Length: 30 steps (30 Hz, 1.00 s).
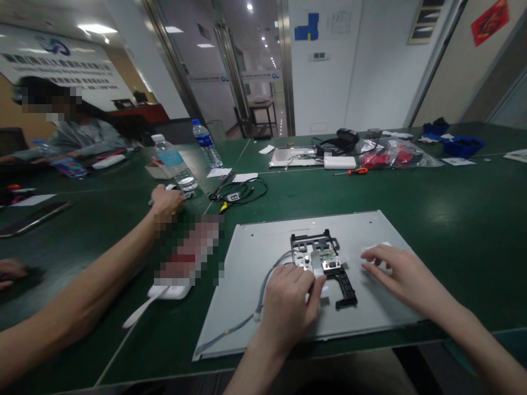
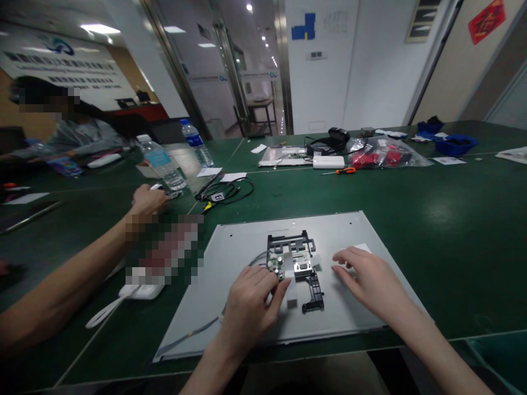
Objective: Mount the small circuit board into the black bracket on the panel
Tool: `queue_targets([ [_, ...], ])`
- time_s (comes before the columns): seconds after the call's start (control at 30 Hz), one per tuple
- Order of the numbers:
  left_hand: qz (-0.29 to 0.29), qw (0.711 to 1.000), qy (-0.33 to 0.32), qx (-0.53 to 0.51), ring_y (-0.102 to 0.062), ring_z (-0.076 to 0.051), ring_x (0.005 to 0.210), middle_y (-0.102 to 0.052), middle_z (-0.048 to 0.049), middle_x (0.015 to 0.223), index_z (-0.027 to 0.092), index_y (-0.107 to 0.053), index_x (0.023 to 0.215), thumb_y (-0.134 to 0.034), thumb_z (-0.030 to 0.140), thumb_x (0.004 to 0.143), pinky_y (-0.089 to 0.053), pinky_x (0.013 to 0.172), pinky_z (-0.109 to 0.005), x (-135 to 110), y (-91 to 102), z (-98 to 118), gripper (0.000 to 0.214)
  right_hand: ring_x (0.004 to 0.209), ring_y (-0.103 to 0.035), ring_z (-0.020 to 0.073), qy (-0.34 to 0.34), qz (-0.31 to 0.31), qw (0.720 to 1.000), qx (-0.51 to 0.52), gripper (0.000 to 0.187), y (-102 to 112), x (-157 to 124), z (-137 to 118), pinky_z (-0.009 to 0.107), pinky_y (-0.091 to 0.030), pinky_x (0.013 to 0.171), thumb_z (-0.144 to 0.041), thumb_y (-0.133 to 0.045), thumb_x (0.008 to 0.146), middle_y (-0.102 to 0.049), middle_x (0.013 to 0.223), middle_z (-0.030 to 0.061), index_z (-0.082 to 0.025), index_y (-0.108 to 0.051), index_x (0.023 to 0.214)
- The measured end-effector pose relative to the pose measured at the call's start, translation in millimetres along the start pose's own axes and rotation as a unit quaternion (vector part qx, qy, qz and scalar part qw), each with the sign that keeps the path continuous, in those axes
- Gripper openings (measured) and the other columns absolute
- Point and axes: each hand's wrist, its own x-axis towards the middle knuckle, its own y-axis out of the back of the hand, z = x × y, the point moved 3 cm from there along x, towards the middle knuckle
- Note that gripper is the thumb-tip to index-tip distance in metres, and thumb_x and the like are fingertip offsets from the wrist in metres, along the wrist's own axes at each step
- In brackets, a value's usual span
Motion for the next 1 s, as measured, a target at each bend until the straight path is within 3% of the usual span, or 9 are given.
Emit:
queue_targets([
  [0.13,-0.022,0.999,-0.025,0.002,-0.05,-0.016,0.061,-0.055,-0.0013,0.063,0.019,-0.051,0.063,-0.046,0.028,0.092,-0.037,0.062,-0.032,-1.7,-0.7,2.8,0.032,0.078,-0.062,0.021,-0.041,0.017,0.999,0.022,0.018,-8.5,-24.2,6.4,0.034,-0.05,0.067,-0.032,-0.048,0.089,-0.064,0.09,0.0072,-0.021,-0.059,0.098],
  [0.23,-0.039,0.999,-0.028,0.006,-0.051,-0.017,0.063,-0.056,-0.0014,0.065,0.019,-0.052,0.066,-0.046,0.029,0.092,-0.038,0.064,-0.034,-3.1,-0.9,4.2,0.029,0.086,-0.061,0.0233,-0.029,0.027,0.999,0.021,0.015,-18.9,-37.5,2.2,0.038,-0.05,0.074,-0.031,-0.048,0.089,-0.063,0.095,0.0084,-0.022,-0.057,0.098],
  [0.47,-0.068,0.998,0.009,-0.01,-0.054,-0.023,0.083,-0.059,-0.0056,0.086,0.02,-0.058,0.088,-0.049,0.025,0.089,-0.043,0.074,-0.039,-9.5,-3.2,7.0,0.01,0.1,-0.058,0.0269,-0.001,0.061,0.998,-0.006,0.021,-31.0,-48.0,-4.7,0.045,-0.048,0.084,-0.029,-0.049,0.088,-0.06,0.109,0.0095,-0.025,-0.056,0.108],
  [0.6,-0.061,0.998,0.019,-0.03,-0.053,-0.025,0.092,-0.06,-0.0067,0.097,0.02,-0.057,0.103,-0.052,0.022,0.088,-0.044,0.081,-0.042,-16.3,-3.8,12.1,0.016,0.101,-0.057,0.0271,0.007,0.054,0.999,-0.008,0.023,-30.0,-46.1,-6.6,0.045,-0.048,0.084,-0.027,-0.048,0.089,-0.06,0.11,0.0096,-0.025,-0.055,0.111],
  [0.77,-0.058,0.997,0.02,-0.04,-0.052,-0.026,0.1,-0.06,-0.0082,0.111,0.021,-0.053,0.119,-0.053,0.026,0.088,-0.044,0.087,-0.045,-24.5,-4.3,15.6,0.031,0.103,-0.056,0.0248,0.047,0.044,0.998,0.001,0.026,-19.7,-24.9,-23.0,0.043,-0.046,0.087,-0.021,-0.046,0.09,-0.06,0.113,0.009,-0.023,-0.054,0.115],
  [1.0,-0.072,0.997,-0.007,-0.033,-0.052,-0.027,0.102,-0.058,-0.0083,0.121,0.02,-0.055,0.119,-0.051,0.027,0.09,-0.045,0.087,-0.045,-25.1,-8.0,17.0,0.031,0.101,-0.056,0.0203,0.213,-0.045,0.976,0.022,0.024,-8.0,50.2,-61.4,0.038,-0.043,0.09,-0.015,-0.048,0.091,-0.065,0.11,0.0055,-0.022,-0.061,0.109],
])
